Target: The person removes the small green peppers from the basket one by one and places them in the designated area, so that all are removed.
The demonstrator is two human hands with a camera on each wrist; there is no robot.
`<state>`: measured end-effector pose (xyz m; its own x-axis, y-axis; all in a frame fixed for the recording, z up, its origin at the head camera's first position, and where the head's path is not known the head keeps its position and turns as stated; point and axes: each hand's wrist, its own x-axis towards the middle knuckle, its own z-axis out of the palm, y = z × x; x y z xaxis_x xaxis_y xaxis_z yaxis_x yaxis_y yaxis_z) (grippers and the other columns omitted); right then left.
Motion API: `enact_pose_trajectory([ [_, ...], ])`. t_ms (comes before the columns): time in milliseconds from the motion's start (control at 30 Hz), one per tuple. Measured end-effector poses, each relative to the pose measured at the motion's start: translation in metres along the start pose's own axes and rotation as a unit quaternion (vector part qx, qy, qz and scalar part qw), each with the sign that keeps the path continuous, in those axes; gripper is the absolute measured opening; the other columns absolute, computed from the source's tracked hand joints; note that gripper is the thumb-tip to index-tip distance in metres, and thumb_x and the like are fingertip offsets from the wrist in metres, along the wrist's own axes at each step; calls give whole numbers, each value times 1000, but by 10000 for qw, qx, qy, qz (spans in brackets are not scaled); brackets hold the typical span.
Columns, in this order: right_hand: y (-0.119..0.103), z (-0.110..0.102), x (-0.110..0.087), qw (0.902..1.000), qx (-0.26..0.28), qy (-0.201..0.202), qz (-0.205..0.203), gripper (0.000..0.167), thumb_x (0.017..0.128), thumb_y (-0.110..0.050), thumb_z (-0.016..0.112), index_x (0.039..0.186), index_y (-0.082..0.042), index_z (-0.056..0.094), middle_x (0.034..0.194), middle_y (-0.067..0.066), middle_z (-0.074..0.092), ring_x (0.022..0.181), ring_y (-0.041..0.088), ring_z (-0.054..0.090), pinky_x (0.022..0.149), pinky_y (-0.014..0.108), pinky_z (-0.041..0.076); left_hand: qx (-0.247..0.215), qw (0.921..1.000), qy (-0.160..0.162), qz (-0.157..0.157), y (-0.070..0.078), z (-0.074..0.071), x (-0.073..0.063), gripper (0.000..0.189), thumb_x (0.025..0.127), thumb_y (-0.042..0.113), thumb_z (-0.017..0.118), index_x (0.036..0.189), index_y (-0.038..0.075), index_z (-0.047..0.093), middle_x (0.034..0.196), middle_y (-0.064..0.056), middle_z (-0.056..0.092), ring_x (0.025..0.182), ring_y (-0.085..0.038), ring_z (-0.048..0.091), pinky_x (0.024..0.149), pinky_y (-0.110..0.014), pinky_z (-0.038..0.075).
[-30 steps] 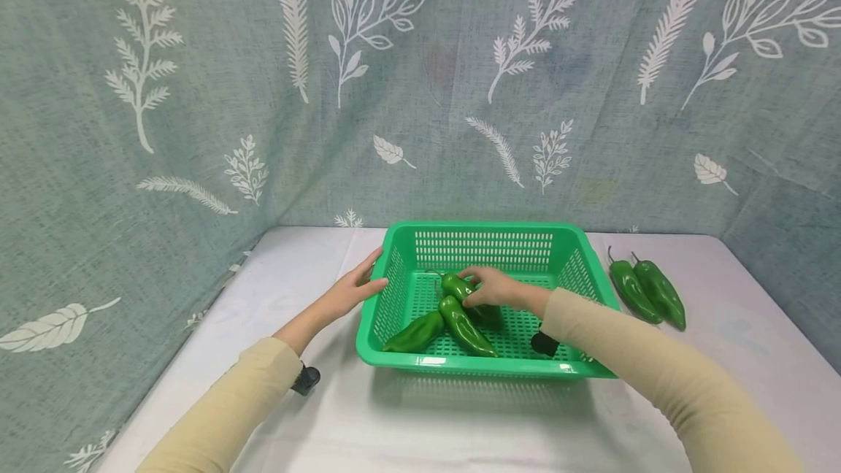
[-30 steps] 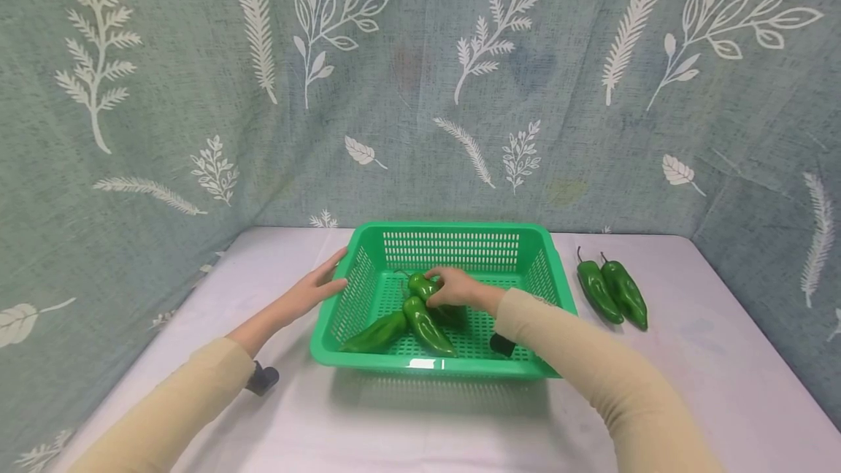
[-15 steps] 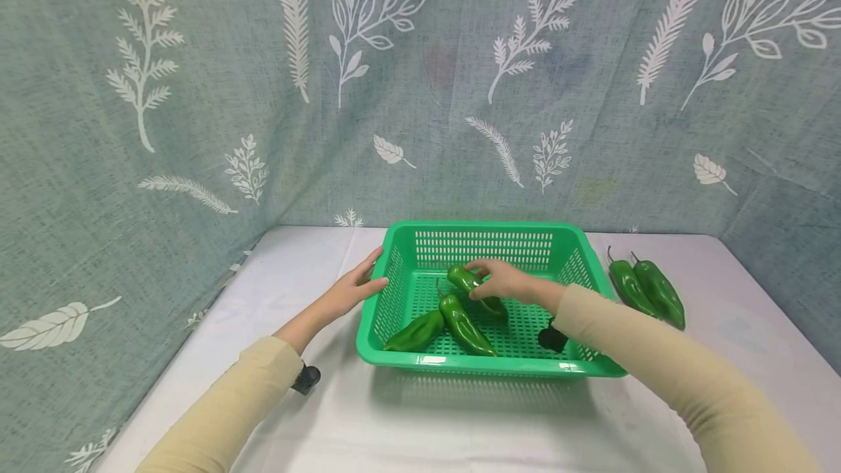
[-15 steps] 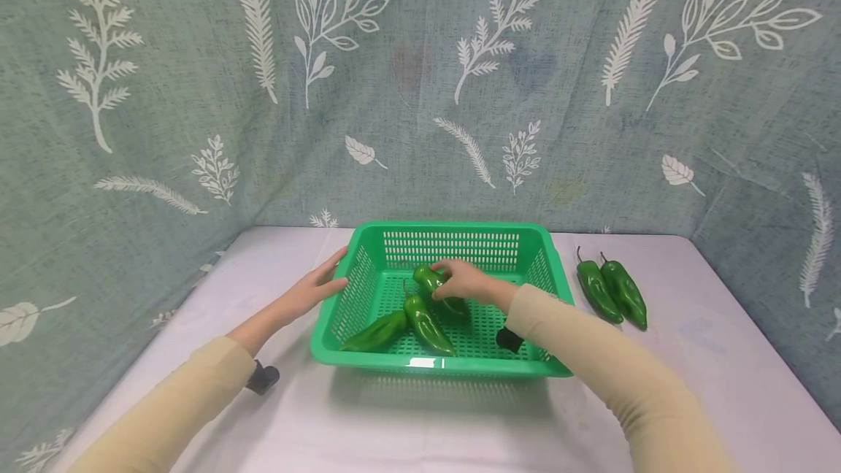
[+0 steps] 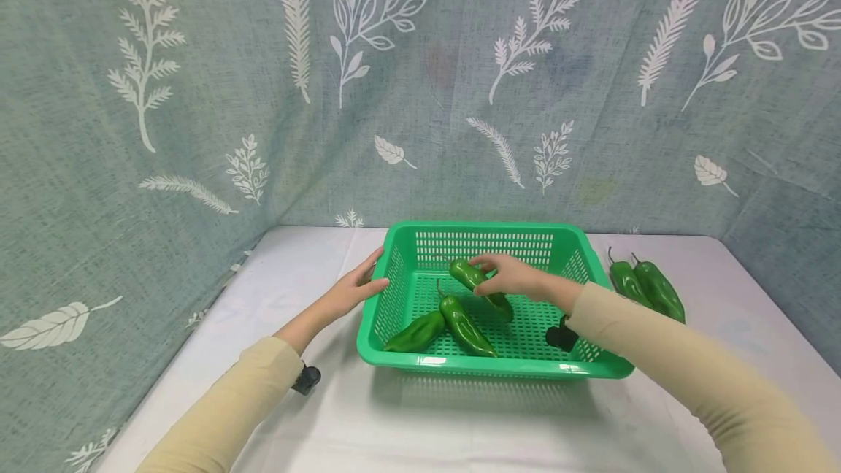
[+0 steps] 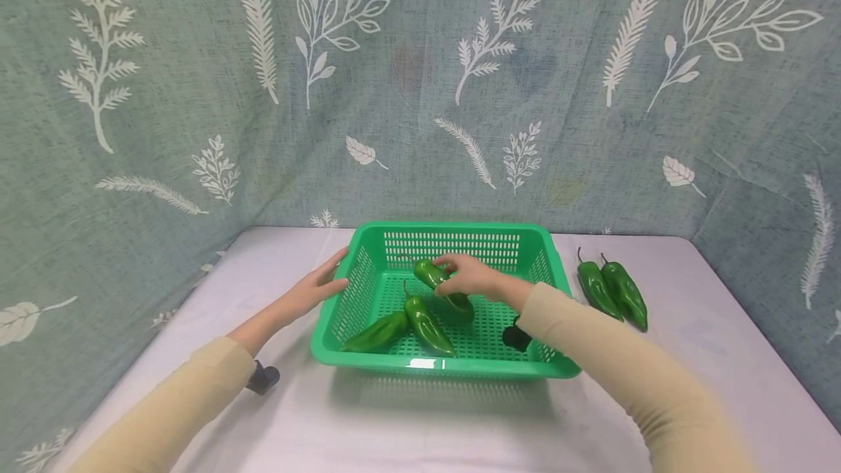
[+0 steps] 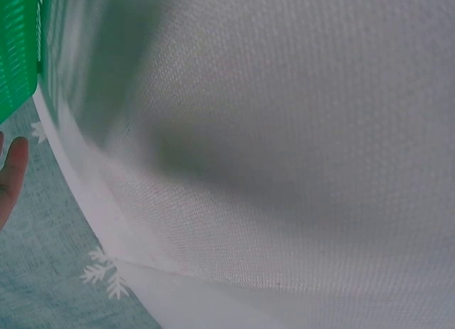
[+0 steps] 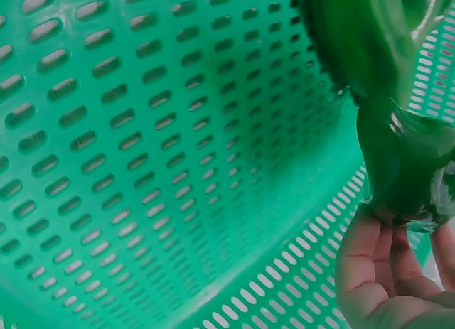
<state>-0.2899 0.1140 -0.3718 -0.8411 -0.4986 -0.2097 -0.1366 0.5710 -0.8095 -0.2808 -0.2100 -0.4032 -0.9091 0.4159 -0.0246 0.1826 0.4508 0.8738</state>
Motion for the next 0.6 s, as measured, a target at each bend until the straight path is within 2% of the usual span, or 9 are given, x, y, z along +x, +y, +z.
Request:
enact_pose_trajectory([
  [267, -8, -12, -10, 9999, -114, 36, -88, 63, 81, -19, 66, 138, -12, 40, 138, 23, 38, 126, 39, 37, 97, 53, 38, 23, 10000, 22, -7, 0, 0, 0, 73, 94, 39, 49, 149, 21, 6, 150, -17, 21, 137, -35, 20, 105, -57, 23],
  [600, -17, -30, -23, 9999, -91, 140, 5, 64, 82, -19, 66, 139, -15, 39, 139, 21, 36, 127, 37, 36, 97, 50, 39, 35, 10000, 11, 24, -1, 0, 1, 72, 94, 40, 49, 149, 24, 6, 149, -18, 21, 136, -35, 22, 105, -56, 24],
])
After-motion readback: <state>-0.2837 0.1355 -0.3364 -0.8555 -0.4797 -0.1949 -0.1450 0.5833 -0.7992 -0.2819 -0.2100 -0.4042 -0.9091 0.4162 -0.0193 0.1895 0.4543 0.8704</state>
